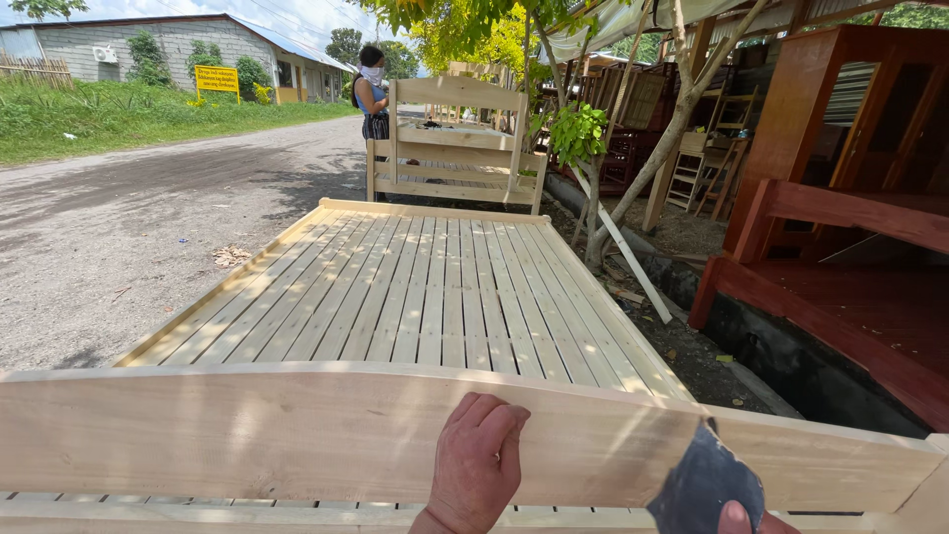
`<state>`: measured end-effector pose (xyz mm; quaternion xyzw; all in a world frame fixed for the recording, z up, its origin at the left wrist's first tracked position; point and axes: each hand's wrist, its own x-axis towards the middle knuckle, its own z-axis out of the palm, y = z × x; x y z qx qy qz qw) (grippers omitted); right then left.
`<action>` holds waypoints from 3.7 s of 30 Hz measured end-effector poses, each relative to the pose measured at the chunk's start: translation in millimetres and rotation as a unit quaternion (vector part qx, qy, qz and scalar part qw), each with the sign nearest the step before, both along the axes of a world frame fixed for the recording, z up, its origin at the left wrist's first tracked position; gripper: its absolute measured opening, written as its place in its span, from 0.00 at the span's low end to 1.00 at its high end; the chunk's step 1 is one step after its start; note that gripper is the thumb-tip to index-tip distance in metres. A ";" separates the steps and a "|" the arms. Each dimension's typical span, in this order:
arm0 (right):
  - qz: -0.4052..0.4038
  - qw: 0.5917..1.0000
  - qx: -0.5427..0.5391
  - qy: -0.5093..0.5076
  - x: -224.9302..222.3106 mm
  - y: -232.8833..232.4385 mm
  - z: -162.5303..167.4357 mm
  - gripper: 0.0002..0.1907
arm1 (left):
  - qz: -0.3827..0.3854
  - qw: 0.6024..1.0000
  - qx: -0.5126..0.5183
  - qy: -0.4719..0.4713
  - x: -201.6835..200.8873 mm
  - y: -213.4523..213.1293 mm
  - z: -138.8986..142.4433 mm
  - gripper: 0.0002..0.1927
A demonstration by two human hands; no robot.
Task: The person sands the top rail and edges of a wooden bed frame with a sheet of sandpaper, rubbing along the wood by hand and repositioning the paper as they work along the rail. Another worker sands a separate headboard in the background.
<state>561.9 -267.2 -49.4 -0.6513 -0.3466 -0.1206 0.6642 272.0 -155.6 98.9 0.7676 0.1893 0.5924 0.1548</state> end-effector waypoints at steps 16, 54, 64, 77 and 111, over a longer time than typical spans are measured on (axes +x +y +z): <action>0.022 0.977 0.055 -0.207 -85.2 58.5 18.1 0.13 | 0.149 0.950 0.250 0.115 18.9 25.6 -5.9 0.23; 0.021 0.966 -0.034 -0.257 -100.0 31.5 58.3 0.15 | 0.179 0.953 0.226 0.088 22.4 8.8 -1.3 0.21; 0.038 0.940 -0.030 -0.336 -113.6 26.9 58.0 0.15 | 0.191 0.952 0.223 0.090 26.1 8.8 -5.3 0.22; 0.052 0.942 0.003 -0.331 -120.2 30.6 59.5 0.16 | 0.186 0.953 0.223 0.089 27.7 10.7 -6.7 0.25; 0.057 0.951 0.008 -0.302 -128.6 44.5 71.5 0.15 | 0.162 0.961 0.210 0.082 23.7 10.1 -4.1 0.28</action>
